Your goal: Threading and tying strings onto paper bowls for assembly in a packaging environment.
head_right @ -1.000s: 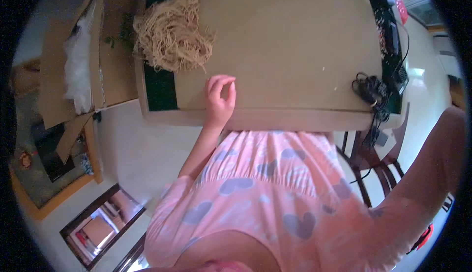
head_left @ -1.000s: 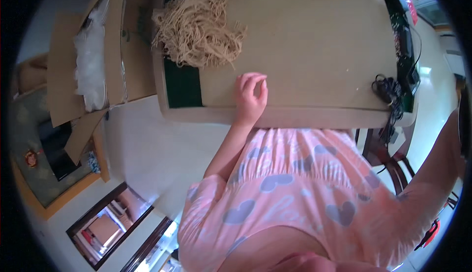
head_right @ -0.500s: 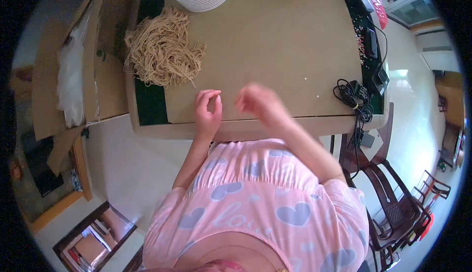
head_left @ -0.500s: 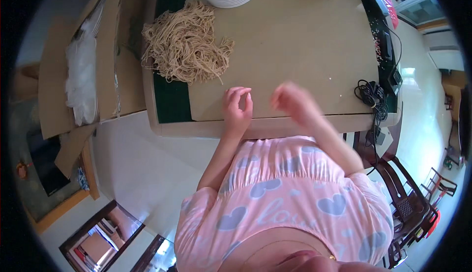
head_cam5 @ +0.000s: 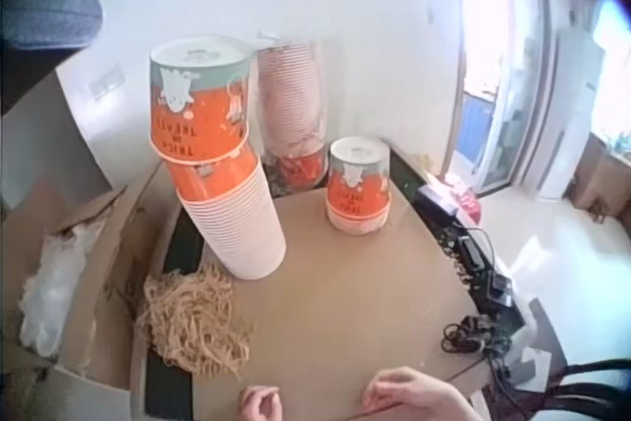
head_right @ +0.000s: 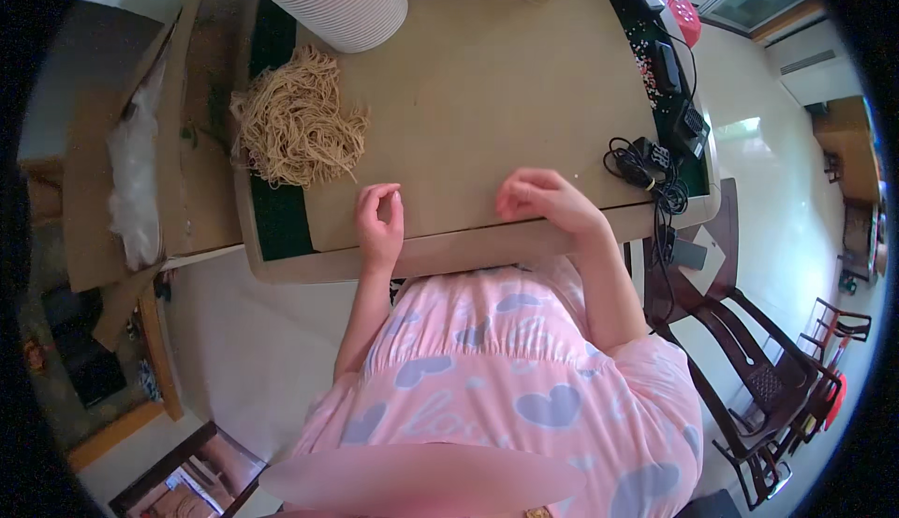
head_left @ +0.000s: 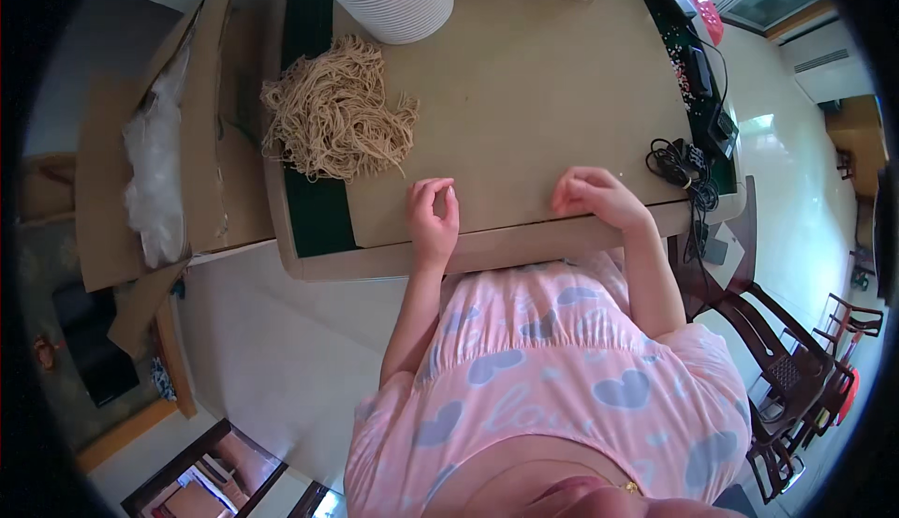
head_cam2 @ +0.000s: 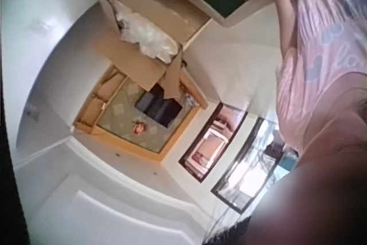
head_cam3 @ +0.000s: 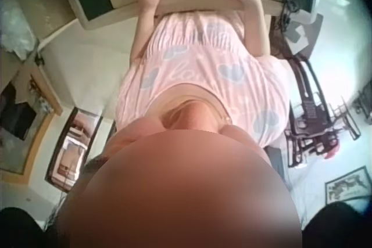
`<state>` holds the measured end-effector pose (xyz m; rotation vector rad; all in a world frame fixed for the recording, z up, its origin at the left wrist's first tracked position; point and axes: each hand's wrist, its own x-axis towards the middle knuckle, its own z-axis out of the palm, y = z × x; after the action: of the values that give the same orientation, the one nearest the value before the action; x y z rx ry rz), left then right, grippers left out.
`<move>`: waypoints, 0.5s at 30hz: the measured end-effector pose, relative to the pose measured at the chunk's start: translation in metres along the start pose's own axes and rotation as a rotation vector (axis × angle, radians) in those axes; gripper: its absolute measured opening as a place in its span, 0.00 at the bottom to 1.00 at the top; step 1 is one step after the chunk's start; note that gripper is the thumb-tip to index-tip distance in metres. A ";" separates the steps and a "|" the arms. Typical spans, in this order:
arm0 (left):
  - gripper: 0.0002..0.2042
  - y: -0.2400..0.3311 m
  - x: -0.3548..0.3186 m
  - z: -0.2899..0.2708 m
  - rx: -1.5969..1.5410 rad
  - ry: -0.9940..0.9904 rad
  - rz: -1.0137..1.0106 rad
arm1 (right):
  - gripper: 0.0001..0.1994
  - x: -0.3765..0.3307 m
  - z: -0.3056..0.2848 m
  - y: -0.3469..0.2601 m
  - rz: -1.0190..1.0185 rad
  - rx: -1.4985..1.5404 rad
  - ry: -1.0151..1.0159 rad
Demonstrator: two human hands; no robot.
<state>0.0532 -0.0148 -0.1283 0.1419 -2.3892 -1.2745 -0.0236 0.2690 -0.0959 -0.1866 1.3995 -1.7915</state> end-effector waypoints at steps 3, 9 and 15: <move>0.05 0.002 0.001 0.001 -0.013 0.003 0.031 | 0.11 0.026 -0.035 0.016 -0.334 0.579 0.262; 0.05 -0.002 -0.001 0.001 -0.023 0.014 0.009 | 0.14 0.039 -0.046 -0.046 -0.205 -0.242 0.431; 0.05 -0.004 0.001 -0.001 0.036 -0.001 0.052 | 0.19 0.034 -0.028 -0.083 0.589 -0.990 -0.351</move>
<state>0.0527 -0.0183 -0.1303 0.0890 -2.4014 -1.2081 -0.1041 0.2686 -0.0472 -0.5080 1.7245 -0.4657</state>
